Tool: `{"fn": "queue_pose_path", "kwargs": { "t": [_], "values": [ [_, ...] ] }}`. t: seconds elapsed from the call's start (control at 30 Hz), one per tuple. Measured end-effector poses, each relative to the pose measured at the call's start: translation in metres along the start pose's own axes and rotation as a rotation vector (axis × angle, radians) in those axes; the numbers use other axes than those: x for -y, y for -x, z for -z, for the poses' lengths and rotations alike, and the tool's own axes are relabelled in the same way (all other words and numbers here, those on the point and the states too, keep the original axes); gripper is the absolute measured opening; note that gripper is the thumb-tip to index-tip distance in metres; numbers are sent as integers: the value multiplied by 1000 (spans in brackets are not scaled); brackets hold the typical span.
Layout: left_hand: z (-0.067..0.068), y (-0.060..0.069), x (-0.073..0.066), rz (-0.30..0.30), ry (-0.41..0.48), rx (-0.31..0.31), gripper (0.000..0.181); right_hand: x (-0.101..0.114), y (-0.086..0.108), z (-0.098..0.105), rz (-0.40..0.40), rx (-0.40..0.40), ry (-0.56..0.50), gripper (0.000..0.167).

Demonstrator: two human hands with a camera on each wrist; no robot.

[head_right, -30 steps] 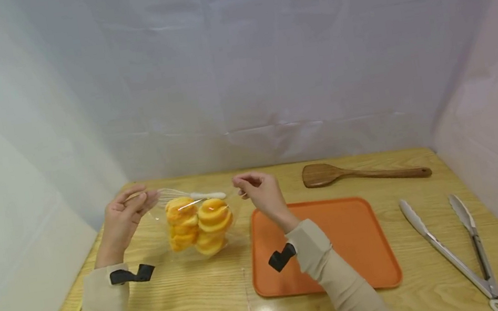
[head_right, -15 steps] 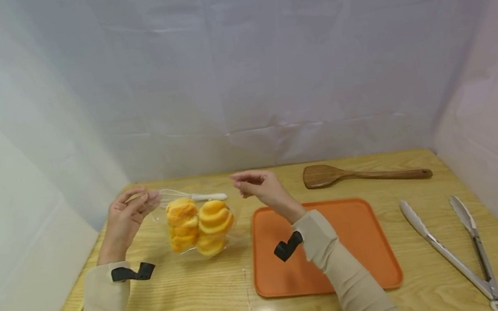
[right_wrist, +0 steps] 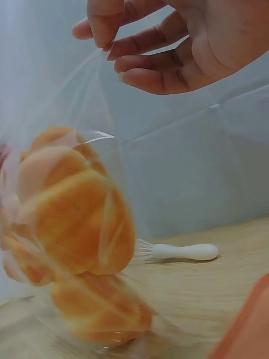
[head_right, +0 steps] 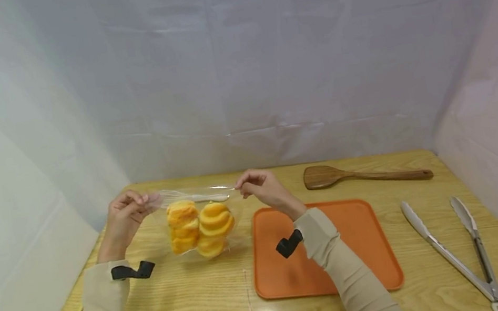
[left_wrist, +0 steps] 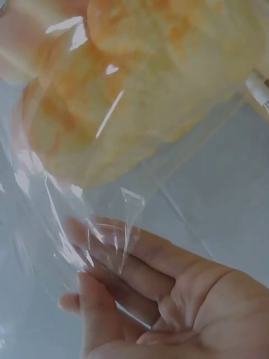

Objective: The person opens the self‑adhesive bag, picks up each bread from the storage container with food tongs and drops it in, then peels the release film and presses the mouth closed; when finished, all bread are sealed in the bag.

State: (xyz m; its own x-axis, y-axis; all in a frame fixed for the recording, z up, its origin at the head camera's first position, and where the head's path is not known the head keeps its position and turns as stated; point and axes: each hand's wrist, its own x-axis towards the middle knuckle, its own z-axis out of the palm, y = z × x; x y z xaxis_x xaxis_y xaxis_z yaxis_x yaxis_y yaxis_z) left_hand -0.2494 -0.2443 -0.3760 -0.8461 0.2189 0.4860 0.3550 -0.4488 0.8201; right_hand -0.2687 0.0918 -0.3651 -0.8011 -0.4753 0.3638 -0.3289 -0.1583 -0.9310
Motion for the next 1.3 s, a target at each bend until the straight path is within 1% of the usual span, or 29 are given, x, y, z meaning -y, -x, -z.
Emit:
{"fn": "queue_pose_path", "kwargs": {
  "t": [0.07, 0.13, 0.23, 0.3, 0.43, 0.5, 0.57, 0.63, 0.7, 0.77, 0.83, 0.87, 0.93, 1.0, 1.07, 1.13, 1.2, 1.23, 1.3],
  "values": [
    [-1, 0, 2, -13, 29, 15, 34, 0, 1, 0, 13, 1, 34, 36],
    [-2, 0, 4, -32, 42, 16, 35, -1, 2, 0, 32, 10, 88, 30],
    [-3, 0, 6, -67, 61, 15, 38, 0, 2, -2, 70, 40, 160, 17],
    [-3, -1, 8, -97, 74, 19, 43, -2, 1, -2, 95, 62, 193, 13],
    [-4, -1, 11, -154, 91, 34, 56, -2, 1, -1, 122, 83, 242, 18],
    [-6, -1, 12, -179, 85, 37, 56, -1, 2, -2, 128, 83, 269, 22],
    [-7, -1, 13, -194, 72, 20, 50, 1, 2, -3, 119, 67, 302, 21],
    [-10, 0, 14, -193, 29, -25, 37, 3, 2, -6, 108, 34, 353, 17],
    [-12, 0, 14, -173, -35, -90, 26, 4, 2, -9, 94, -9, 389, 12],
    [-15, 0, 14, -142, -91, -166, 25, 4, 1, -11, 91, -52, 419, 7],
    [-17, 0, 14, -105, -123, -241, 29, 5, 1, -12, 93, -82, 422, 7],
    [-19, 0, 14, -88, -130, -271, 29, 5, 1, -13, 97, -94, 427, 8],
    [-22, -1, 15, -68, -115, -328, 27, 8, 0, -15, 104, -107, 471, 16],
    [-26, -2, 16, -61, -115, -379, 26, 12, -3, -19, 125, -109, 586, 25],
    [-29, -2, 16, -74, -113, -421, 26, 19, -8, -29, 140, -103, 750, 34],
    [-33, -1, 16, -96, -121, -448, 27, 27, -15, -44, 147, -88, 918, 39],
    [-37, 0, 17, -123, -137, -462, 27, 34, -24, -64, 125, -52, 1082, 40],
    [-39, 1, 17, -135, -139, -463, 27, 37, -28, -74, 97, -23, 1134, 42],
    [-42, 3, 19, -160, -126, -454, 26, 40, -37, -92, 48, 32, 1199, 45]
  ]
}}
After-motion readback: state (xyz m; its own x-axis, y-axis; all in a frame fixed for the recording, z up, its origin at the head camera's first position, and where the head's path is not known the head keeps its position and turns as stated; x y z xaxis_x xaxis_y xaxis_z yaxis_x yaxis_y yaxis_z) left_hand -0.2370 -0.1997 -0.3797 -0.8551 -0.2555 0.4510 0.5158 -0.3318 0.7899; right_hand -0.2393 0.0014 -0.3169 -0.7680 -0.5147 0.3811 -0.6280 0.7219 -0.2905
